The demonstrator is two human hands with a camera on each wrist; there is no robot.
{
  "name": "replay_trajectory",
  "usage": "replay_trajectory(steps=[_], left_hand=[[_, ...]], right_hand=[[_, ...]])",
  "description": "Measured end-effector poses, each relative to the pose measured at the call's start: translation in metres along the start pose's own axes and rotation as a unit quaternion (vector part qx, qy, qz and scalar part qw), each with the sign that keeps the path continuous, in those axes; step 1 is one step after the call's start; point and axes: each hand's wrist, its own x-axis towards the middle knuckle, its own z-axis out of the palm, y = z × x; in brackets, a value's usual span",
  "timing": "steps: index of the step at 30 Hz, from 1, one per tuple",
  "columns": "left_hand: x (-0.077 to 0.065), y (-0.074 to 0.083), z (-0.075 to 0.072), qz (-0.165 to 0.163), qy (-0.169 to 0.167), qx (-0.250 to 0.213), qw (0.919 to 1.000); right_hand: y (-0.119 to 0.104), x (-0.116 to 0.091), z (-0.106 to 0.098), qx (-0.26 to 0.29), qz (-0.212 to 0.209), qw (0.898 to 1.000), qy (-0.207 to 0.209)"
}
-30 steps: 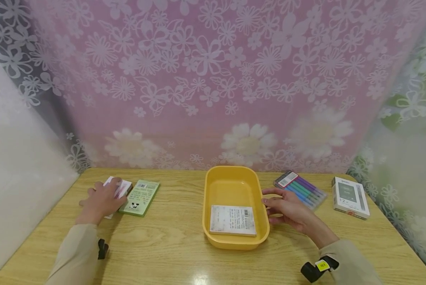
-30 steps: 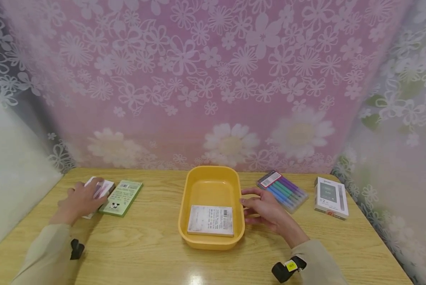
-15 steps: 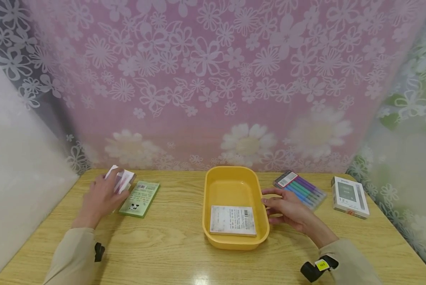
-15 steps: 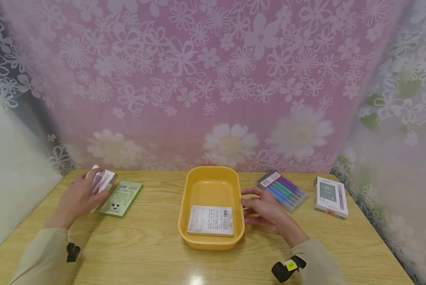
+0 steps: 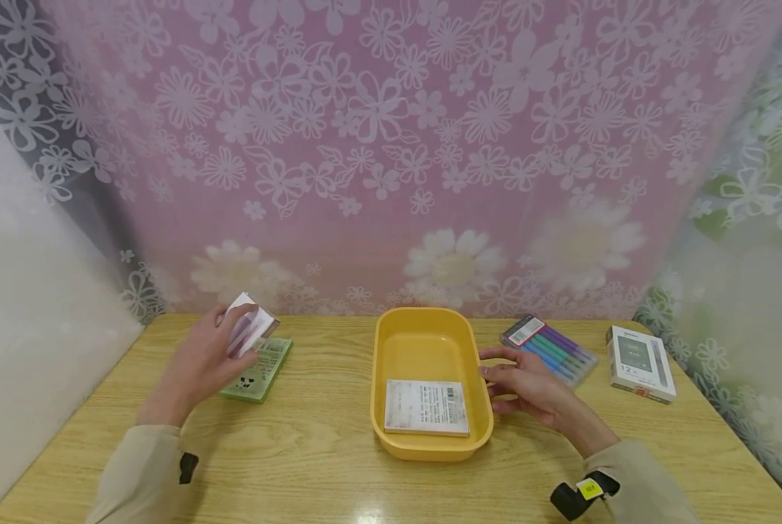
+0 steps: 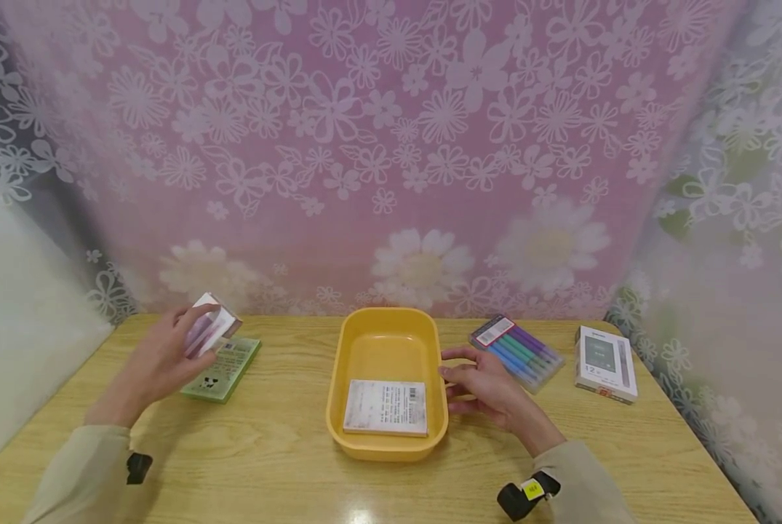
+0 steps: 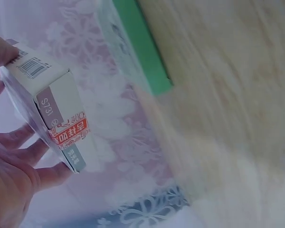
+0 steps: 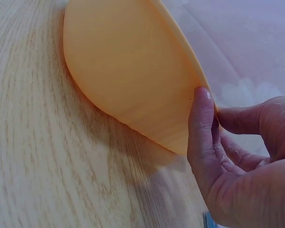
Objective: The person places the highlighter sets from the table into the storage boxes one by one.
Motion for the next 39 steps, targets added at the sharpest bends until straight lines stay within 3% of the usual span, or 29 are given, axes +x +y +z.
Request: replay_trajectory(steps=[8, 14, 21, 29, 39], left_hand=[[0.011, 0.024, -0.002, 0.039, 0.015, -0.020, 0.9989], [0.016, 0.043, -0.002, 0.060, 0.003, -0.031, 0.9977], [0.022, 0.060, 0.002, 0.094, 0.011, -0.043, 0.9946], [0.029, 0.077, 0.008, 0.114, 0.021, -0.056, 0.9917], [0.035, 0.092, 0.014, 0.119, 0.010, -0.059, 0.9911]], right_hand=[[0.000, 0.000, -0.001, -0.002, 0.000, 1.000, 0.003], [0.000, -0.001, 0.000, 0.000, -0.006, 1.000, -0.003], [0.000, -0.002, 0.000, -0.003, -0.002, 1.000, -0.001], [-0.002, -0.002, -0.001, -0.005, -0.005, 1.000, -0.002], [-0.002, -0.002, -0.001, -0.003, -0.004, 1.000, -0.002]])
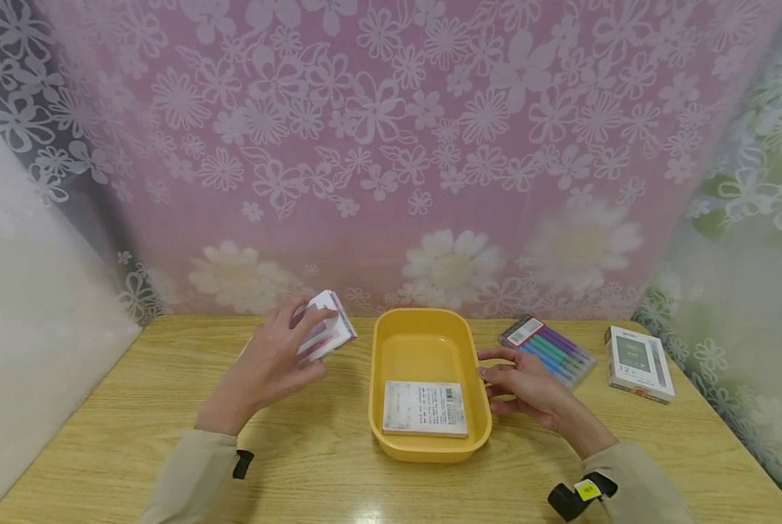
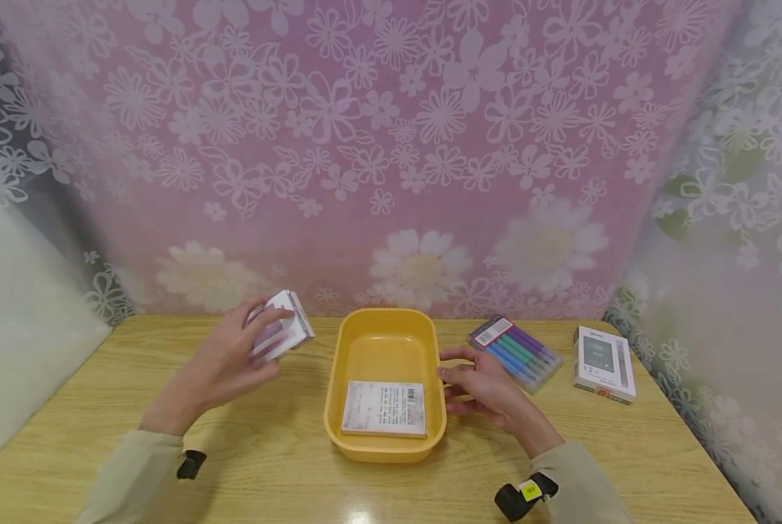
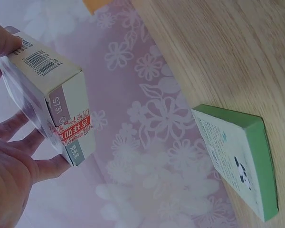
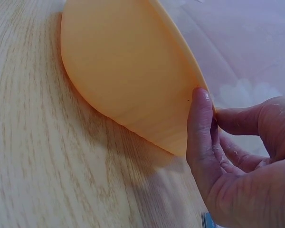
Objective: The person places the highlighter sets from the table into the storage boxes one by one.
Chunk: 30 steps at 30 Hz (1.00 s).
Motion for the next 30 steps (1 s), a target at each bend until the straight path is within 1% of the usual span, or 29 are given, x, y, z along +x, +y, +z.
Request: replay_trajectory(steps=[9, 18, 25, 30], left_hand=[[0.009, 0.009, 0.007, 0.011, 0.000, -0.011, 0.9999], [0.019, 0.018, 0.018, 0.005, -0.014, -0.021, 0.9997], [0.030, 0.026, 0.025, 0.015, -0.030, -0.021, 0.9992], [0.038, 0.031, 0.031, 0.025, -0.035, -0.018, 0.9989]], right_hand=[[0.000, 0.001, 0.001, -0.003, -0.001, 1.000, -0.001], [0.000, 0.001, 0.000, -0.001, 0.001, 1.000, 0.001], [0.002, 0.001, 0.000, 0.004, 0.000, 1.000, 0.002], [0.002, 0.002, -0.001, 0.004, 0.002, 1.000, 0.001]])
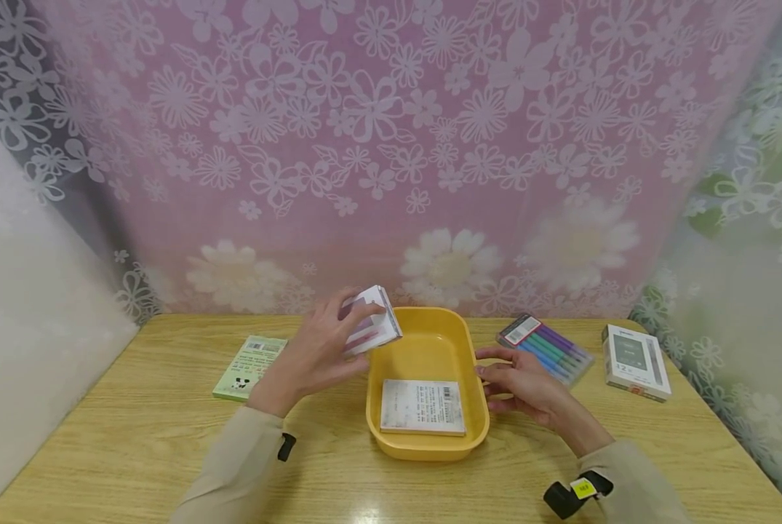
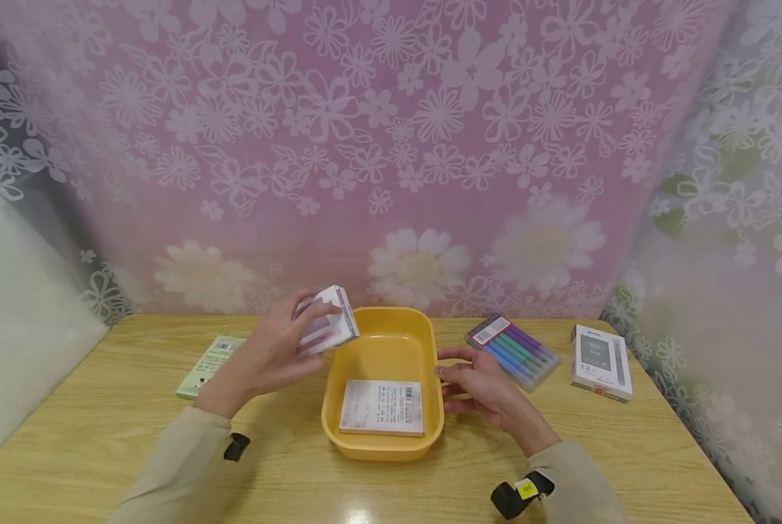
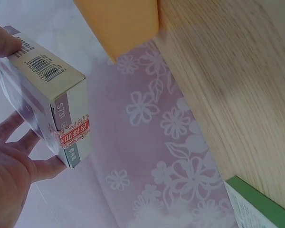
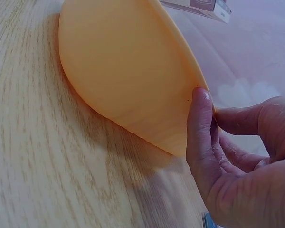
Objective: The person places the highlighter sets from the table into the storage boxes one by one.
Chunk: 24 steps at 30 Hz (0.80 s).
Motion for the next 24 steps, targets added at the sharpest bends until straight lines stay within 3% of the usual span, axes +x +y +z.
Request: replay_trajectory(steps=[12, 24], left_hand=[[0.022, 0.014, 0.015, 0.030, 0.010, -0.015, 0.9994], [0.037, 0.026, 0.027, 0.045, -0.006, -0.041, 0.9981]], right_hand=[[0.001, 0.001, 0.000, 0.003, -0.004, 1.000, -0.009], [0.001, 0.001, 0.000, 0.005, -0.007, 1.000, -0.015]])
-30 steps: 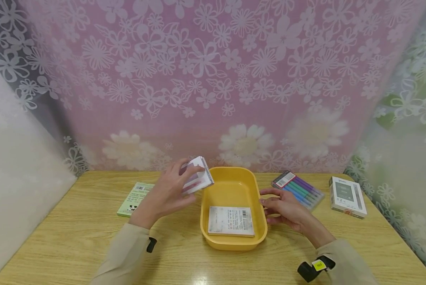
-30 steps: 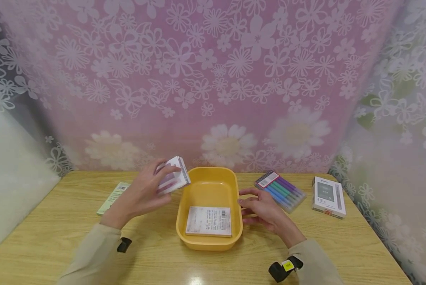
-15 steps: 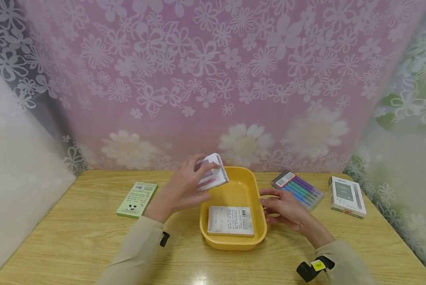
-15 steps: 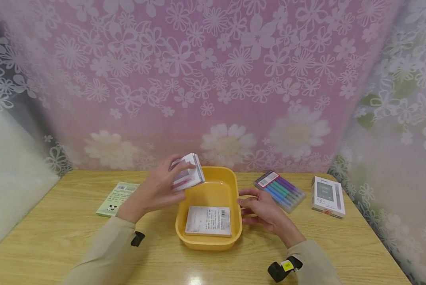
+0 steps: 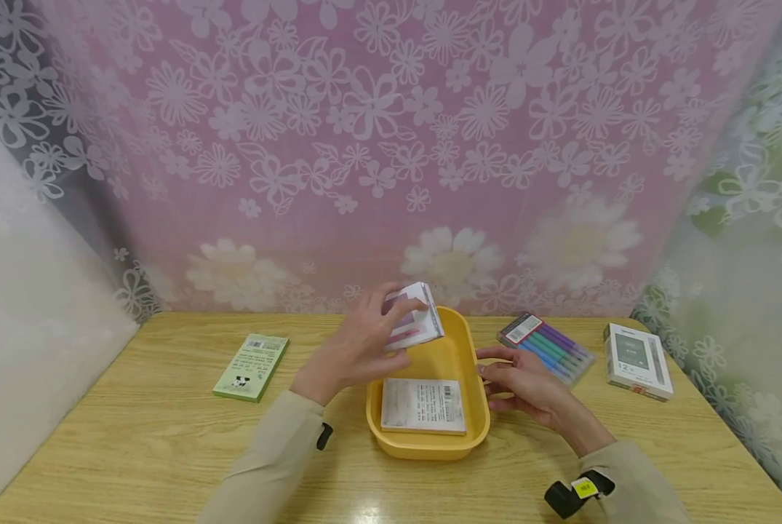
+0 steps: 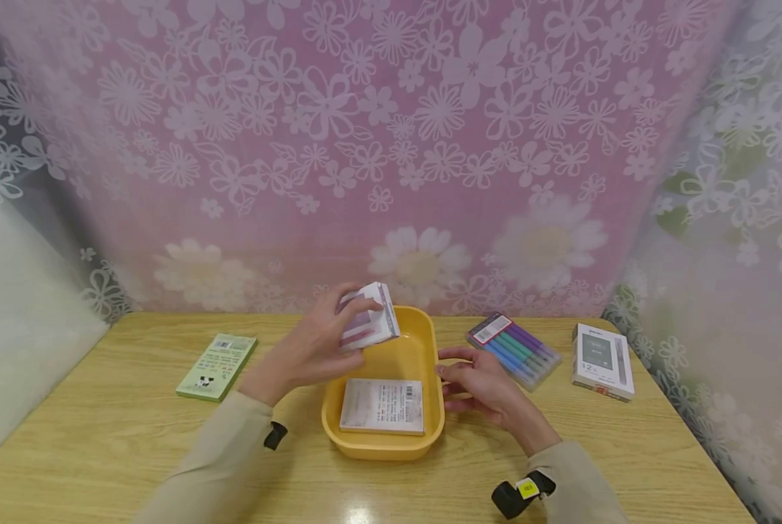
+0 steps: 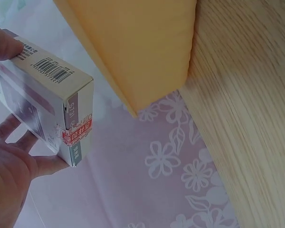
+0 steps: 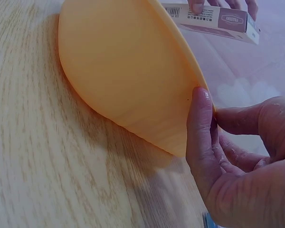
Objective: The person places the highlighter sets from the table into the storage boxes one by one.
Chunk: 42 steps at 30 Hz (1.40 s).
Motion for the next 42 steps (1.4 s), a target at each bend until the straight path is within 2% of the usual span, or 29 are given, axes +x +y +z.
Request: replay_trajectory(steps=[11, 16, 22, 32, 37, 42], left_hand=[[0.013, 0.006, 0.012, 0.022, -0.015, -0.017, 0.9995], [0.016, 0.006, 0.020, 0.016, -0.029, -0.009, 0.9994], [0.015, 0.002, 0.031, 0.001, -0.046, -0.021, 0.9987], [0.015, -0.010, 0.047, 0.003, -0.072, -0.030, 0.9969], [0.015, -0.011, 0.052, -0.017, -0.103, -0.027, 0.9942], [0.015, -0.010, 0.056, -0.051, -0.147, -0.028, 0.9874]], right_hand=[[0.000, 0.001, 0.000, 0.005, 0.002, 1.000, 0.000], [0.001, 0.001, 0.000, 0.004, 0.002, 1.000, 0.003], [0.000, 0.000, 0.001, 0.007, 0.003, 1.000, 0.003], [-0.001, -0.002, 0.001, 0.006, 0.004, 1.000, 0.006], [-0.001, -0.001, 0.001, 0.007, 0.003, 1.000, 0.006], [-0.001, -0.001, 0.001, 0.005, 0.005, 1.000, 0.008]])
